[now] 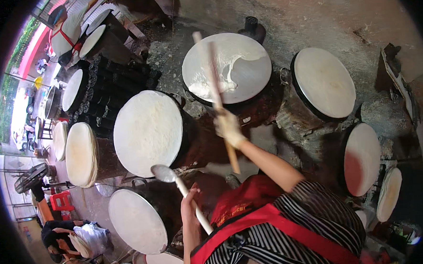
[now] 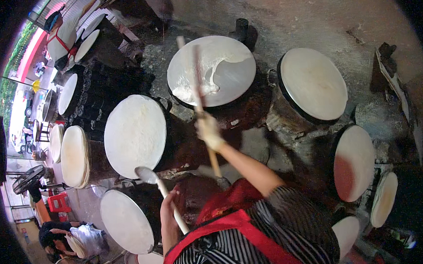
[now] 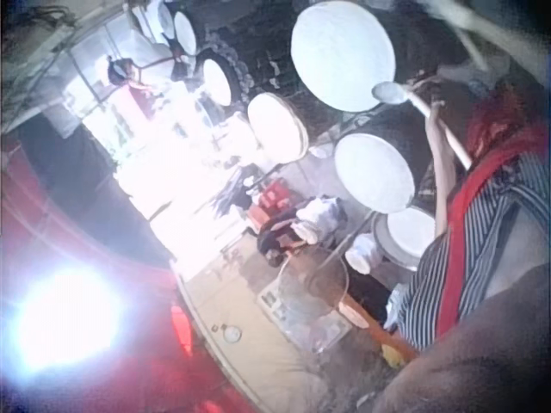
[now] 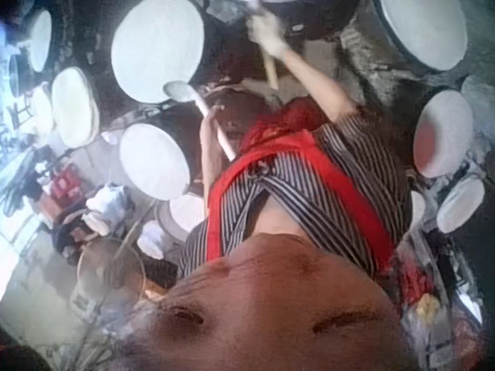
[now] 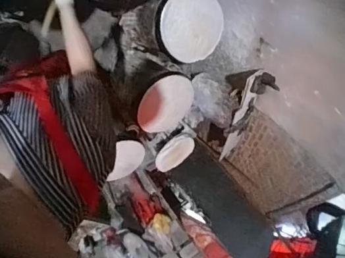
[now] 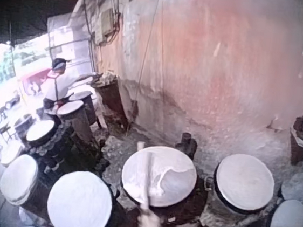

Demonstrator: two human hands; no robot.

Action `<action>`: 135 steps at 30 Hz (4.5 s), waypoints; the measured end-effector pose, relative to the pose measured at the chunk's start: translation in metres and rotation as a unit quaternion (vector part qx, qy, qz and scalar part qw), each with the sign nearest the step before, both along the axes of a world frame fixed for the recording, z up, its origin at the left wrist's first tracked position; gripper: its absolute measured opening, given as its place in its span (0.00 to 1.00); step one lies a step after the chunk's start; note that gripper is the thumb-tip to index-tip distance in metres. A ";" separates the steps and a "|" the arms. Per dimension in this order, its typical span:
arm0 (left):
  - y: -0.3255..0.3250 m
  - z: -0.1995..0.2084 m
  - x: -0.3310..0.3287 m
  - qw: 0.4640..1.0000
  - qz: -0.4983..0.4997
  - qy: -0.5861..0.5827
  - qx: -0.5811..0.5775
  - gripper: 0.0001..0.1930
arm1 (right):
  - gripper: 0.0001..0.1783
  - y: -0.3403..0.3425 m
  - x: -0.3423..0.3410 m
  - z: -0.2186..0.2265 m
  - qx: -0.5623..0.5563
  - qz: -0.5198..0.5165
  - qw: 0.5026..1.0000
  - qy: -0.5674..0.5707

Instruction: The person scoops batter with a ladle, spreads it across circular hot plates using a stick, and removes the cooked thin wrappers to stack them.

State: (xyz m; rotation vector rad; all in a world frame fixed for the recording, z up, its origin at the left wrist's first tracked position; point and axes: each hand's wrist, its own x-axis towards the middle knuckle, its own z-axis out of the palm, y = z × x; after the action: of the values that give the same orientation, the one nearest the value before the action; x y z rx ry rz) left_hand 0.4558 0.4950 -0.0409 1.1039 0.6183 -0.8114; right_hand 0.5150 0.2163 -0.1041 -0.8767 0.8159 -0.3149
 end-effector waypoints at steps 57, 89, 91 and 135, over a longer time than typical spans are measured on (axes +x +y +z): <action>-0.174 0.037 -0.055 0.996 0.004 0.019 -0.091 0.09 | 0.22 -0.237 -0.061 0.012 -0.352 0.267 0.894 0.079; -0.165 0.016 0.014 0.981 -0.173 -0.086 -0.018 0.07 | 0.22 -0.132 -0.139 0.007 -0.293 0.144 0.942 0.080; -0.181 0.010 0.042 0.963 -0.225 -0.149 0.012 0.09 | 0.22 -0.130 -0.166 -0.022 -0.279 0.138 0.950 0.034; -0.153 0.023 -0.041 0.962 -0.015 0.147 -0.230 0.07 | 0.26 -0.229 -0.187 0.029 -0.663 0.199 0.665 0.282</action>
State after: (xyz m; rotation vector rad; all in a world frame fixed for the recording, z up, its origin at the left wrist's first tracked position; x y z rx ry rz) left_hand 0.4148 0.3423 -0.0181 0.5723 0.6186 -1.0914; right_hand 0.3278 -0.0128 -0.0755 -2.6137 0.8564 -0.2072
